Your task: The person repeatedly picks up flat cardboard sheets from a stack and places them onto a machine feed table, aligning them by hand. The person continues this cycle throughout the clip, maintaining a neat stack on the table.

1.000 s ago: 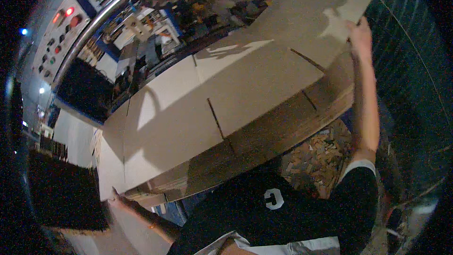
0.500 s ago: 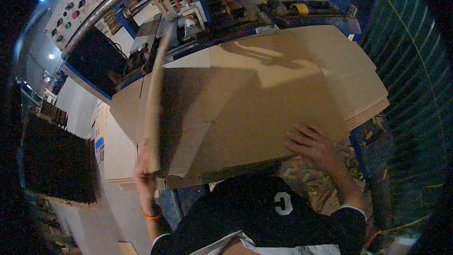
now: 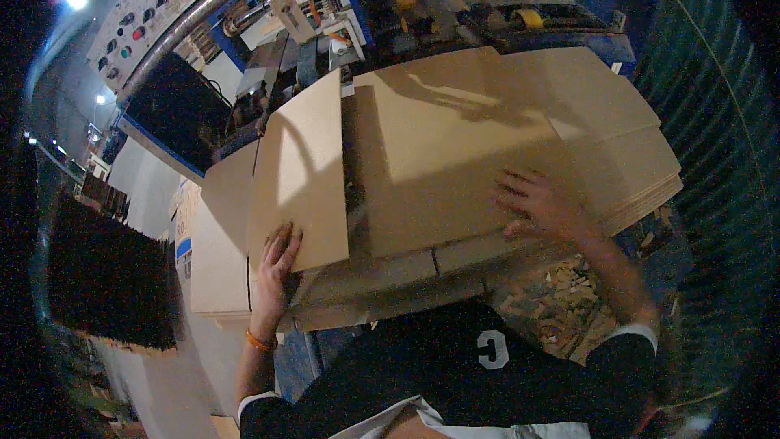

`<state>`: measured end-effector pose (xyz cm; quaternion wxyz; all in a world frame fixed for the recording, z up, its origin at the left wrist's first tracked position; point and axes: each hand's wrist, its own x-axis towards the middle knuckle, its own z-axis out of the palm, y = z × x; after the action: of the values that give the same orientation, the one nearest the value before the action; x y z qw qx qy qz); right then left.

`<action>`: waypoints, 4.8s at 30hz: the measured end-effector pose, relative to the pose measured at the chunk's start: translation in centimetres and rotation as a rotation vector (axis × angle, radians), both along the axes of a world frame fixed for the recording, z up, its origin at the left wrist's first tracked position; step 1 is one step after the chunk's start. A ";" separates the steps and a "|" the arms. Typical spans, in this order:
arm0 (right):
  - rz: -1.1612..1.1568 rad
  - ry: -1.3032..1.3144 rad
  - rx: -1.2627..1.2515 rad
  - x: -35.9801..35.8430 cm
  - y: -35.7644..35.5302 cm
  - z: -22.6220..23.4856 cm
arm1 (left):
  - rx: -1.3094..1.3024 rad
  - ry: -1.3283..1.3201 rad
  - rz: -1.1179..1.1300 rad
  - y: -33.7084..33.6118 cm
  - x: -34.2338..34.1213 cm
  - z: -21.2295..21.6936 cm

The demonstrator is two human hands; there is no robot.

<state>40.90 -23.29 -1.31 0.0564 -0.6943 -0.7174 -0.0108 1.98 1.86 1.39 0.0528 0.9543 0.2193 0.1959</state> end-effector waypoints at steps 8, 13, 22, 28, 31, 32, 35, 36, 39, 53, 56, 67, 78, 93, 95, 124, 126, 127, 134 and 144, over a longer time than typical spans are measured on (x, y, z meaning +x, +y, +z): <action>-0.042 -0.052 -0.037 6.9 9.9 0.6 | 0.047 -0.168 -0.006 8.9 6.5 -2.1; -0.246 -0.010 -0.003 9.6 15.7 0.2 | 0.148 -0.162 0.054 16.0 12.3 -2.7; -0.442 0.180 0.068 6.0 7.2 3.3 | 0.108 -0.318 0.104 10.1 5.7 -0.8; -1.418 -0.169 0.418 5.7 -6.7 -0.9 | 0.188 -0.497 1.086 6.5 -11.9 -4.3; -1.416 -0.154 0.247 5.5 -8.1 -3.9 | 0.342 -0.218 1.293 5.3 -13.3 -5.6; -1.349 -0.119 0.398 5.7 -7.9 -4.6 | 0.318 -0.162 1.377 5.1 -12.9 -5.6; -1.267 -0.004 0.622 6.8 -7.1 -5.8 | 0.240 0.027 1.647 4.9 -10.8 -5.1; -1.259 -0.003 0.703 7.1 -6.8 -6.1 | 0.240 -0.008 1.647 4.9 -10.6 -4.6; -1.397 -0.086 0.865 8.1 -6.4 -6.4 | -0.078 -0.725 1.413 5.2 -11.1 -3.2; -0.914 1.088 1.820 14.7 -7.5 -2.1 | -0.437 -1.696 0.348 10.1 -14.8 7.9; -0.697 1.406 1.641 13.4 -8.6 2.0 | -0.889 -1.547 0.561 11.4 -15.7 3.9; -0.084 0.112 0.482 -9.0 -7.6 0.5 | -0.514 -0.729 0.328 -3.1 -7.1 -3.1; 0.100 0.024 0.165 -4.0 -3.0 -1.1 | -0.003 0.145 0.025 -1.9 -1.9 -0.7; -0.117 -0.138 0.086 8.5 10.3 0.1 | 0.051 -0.120 -0.040 10.5 6.3 -1.2; -0.251 -0.118 0.028 9.4 12.7 0.4 | 0.103 -0.134 -0.023 13.0 8.0 -1.5; -0.938 0.597 1.854 10.1 -5.6 -2.2 | -0.066 -0.855 1.312 4.3 -10.1 -3.5; -0.898 0.908 1.857 12.6 -5.2 0.4 | 0.163 -1.176 1.069 4.5 -10.5 -3.8; -0.946 1.127 1.852 13.8 -5.3 2.2 | 0.103 -1.385 1.001 4.8 -10.8 -4.0; -0.595 0.869 1.409 5.8 -9.2 7.8 | -0.806 -1.854 0.321 7.6 -14.0 -4.1; -0.078 0.203 0.515 -9.3 -7.6 0.8 | -0.599 -0.794 0.355 -1.0 -10.9 -2.6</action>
<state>31.56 -30.92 -0.49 0.3020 -0.6817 -0.6545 -0.1256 -8.91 0.82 -1.24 0.3682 0.6979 0.3868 0.4772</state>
